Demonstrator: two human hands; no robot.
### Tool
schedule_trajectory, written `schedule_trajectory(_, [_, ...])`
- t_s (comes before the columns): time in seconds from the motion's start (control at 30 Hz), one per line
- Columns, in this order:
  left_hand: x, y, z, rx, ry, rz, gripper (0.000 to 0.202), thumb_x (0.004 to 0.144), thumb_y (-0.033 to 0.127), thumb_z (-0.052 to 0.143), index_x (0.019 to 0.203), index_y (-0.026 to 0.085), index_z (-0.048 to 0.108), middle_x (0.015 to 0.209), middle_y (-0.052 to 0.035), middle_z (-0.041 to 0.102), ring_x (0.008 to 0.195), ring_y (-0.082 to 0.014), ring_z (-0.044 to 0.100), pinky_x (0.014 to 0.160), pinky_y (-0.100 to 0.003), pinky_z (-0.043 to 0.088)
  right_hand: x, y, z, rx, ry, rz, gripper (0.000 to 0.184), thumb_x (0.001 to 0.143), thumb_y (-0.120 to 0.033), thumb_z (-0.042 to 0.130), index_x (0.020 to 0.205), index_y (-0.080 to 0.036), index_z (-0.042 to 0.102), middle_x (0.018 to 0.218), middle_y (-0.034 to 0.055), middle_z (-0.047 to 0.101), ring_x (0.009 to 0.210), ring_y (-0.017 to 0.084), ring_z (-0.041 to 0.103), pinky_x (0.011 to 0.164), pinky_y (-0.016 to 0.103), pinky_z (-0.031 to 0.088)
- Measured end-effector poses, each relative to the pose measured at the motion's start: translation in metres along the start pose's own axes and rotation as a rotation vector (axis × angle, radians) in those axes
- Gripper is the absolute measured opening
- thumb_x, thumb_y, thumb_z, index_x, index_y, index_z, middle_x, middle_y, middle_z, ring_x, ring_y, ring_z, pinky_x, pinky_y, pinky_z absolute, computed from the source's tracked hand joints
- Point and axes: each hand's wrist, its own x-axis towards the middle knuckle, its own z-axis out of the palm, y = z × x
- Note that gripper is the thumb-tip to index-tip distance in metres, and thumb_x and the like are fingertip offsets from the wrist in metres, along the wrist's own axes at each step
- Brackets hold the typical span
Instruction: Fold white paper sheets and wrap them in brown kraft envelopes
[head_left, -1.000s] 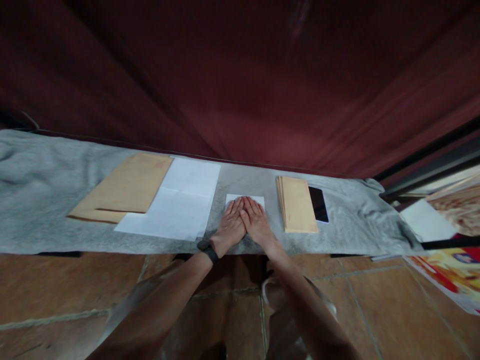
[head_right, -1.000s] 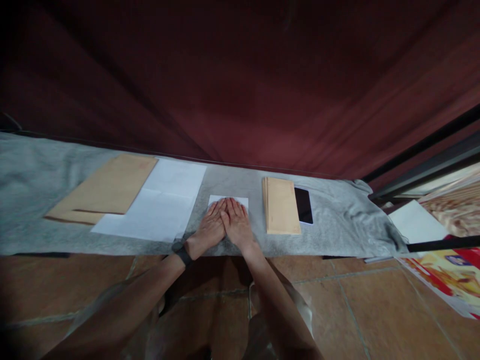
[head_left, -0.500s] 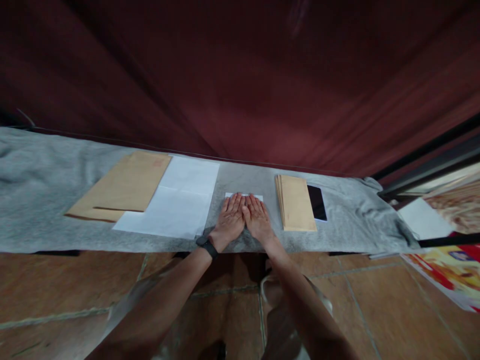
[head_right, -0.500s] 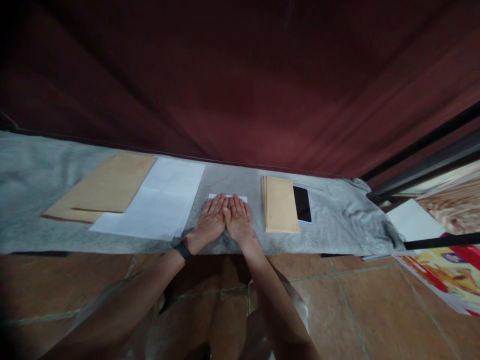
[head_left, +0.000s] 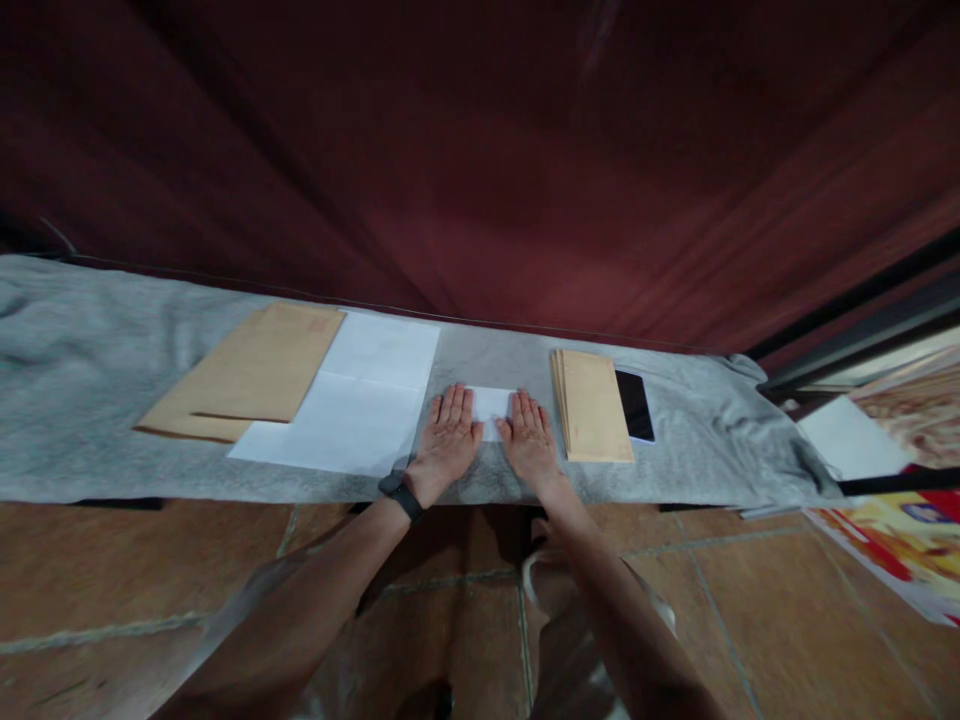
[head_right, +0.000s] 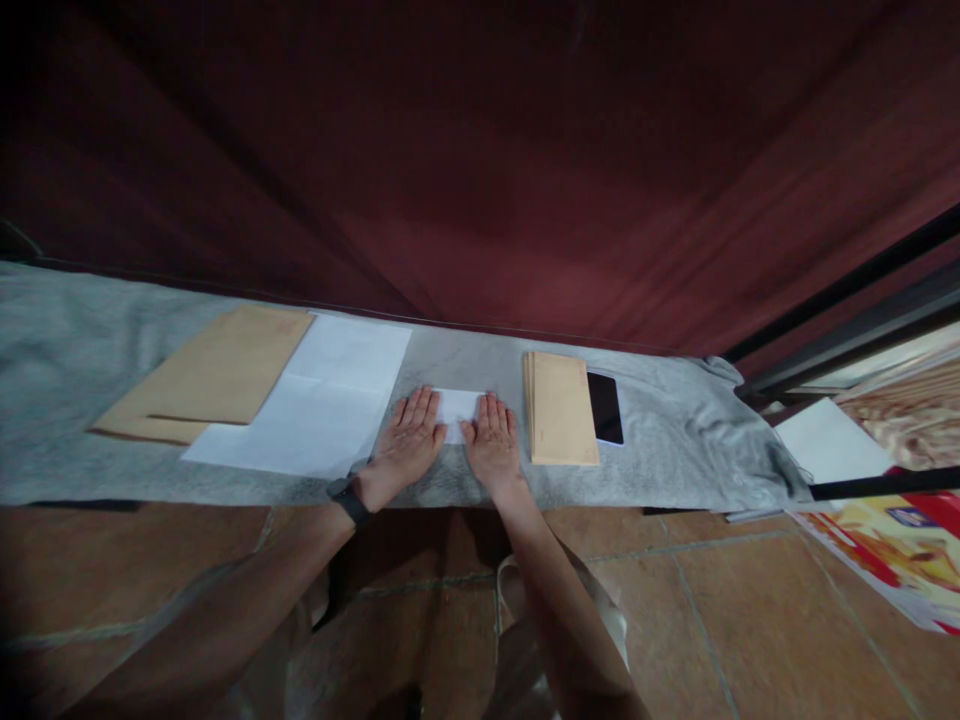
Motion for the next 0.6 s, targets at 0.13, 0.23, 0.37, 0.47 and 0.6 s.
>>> schedule_trajectory(0.13, [-0.002, 0.002, -0.002, 0.013, -0.011, -0.048, 0.063, 0.100, 0.033, 0.033, 0.154, 0.000, 0.034, 0.163, -0.0192, 0.029, 0.153, -0.0284, 0.027, 0.125, -0.045, 0.020, -0.003, 0.004, 0.000, -0.004, 0.003, 0.015, 0.062, 0.108, -0.044, 0.028, 0.155, -0.004, 0.036, 0.160, 0.0192, 0.037, 0.147, 0.029, 0.038, 0.121, 0.047, 0.028])
schedule_trajectory(0.23, [-0.004, 0.003, -0.002, 0.022, -0.020, -0.079, 0.064, 0.100, 0.034, 0.033, 0.155, -0.001, 0.032, 0.163, -0.0197, 0.029, 0.153, -0.0292, 0.026, 0.126, -0.046, 0.019, -0.005, 0.006, 0.000, -0.001, 0.008, 0.029, 0.062, 0.108, -0.043, 0.028, 0.155, -0.003, 0.035, 0.159, 0.0210, 0.038, 0.148, 0.030, 0.037, 0.120, 0.049, 0.030])
schedule_trajectory(0.37, [-0.007, 0.003, 0.000, 0.018, 0.006, -0.110, 0.064, 0.100, 0.033, 0.033, 0.154, -0.002, 0.032, 0.163, -0.0208, 0.029, 0.153, -0.0303, 0.027, 0.126, -0.047, 0.018, -0.009, 0.009, 0.000, 0.006, 0.025, 0.046, 0.062, 0.107, -0.042, 0.030, 0.155, -0.002, 0.035, 0.158, 0.0228, 0.039, 0.147, 0.031, 0.037, 0.119, 0.050, 0.032])
schedule_trajectory(0.47, [-0.009, 0.001, 0.001, 0.004, 0.040, -0.124, 0.063, 0.099, 0.030, 0.034, 0.153, -0.003, 0.034, 0.162, -0.0222, 0.030, 0.152, -0.0313, 0.027, 0.126, -0.048, 0.018, -0.012, 0.011, 0.000, 0.018, 0.035, 0.052, 0.060, 0.107, -0.039, 0.032, 0.154, -0.002, 0.037, 0.157, 0.0230, 0.040, 0.148, 0.032, 0.037, 0.118, 0.050, 0.034])
schedule_trajectory(0.6, [-0.010, -0.001, -0.002, -0.017, 0.086, -0.059, 0.061, 0.098, 0.025, 0.034, 0.152, -0.005, 0.036, 0.162, -0.0233, 0.029, 0.154, -0.0306, 0.024, 0.127, -0.049, 0.015, -0.009, 0.012, -0.004, 0.059, 0.032, 0.079, 0.056, 0.106, -0.033, 0.034, 0.152, -0.003, 0.041, 0.158, 0.0216, 0.041, 0.148, 0.031, 0.037, 0.119, 0.050, 0.033])
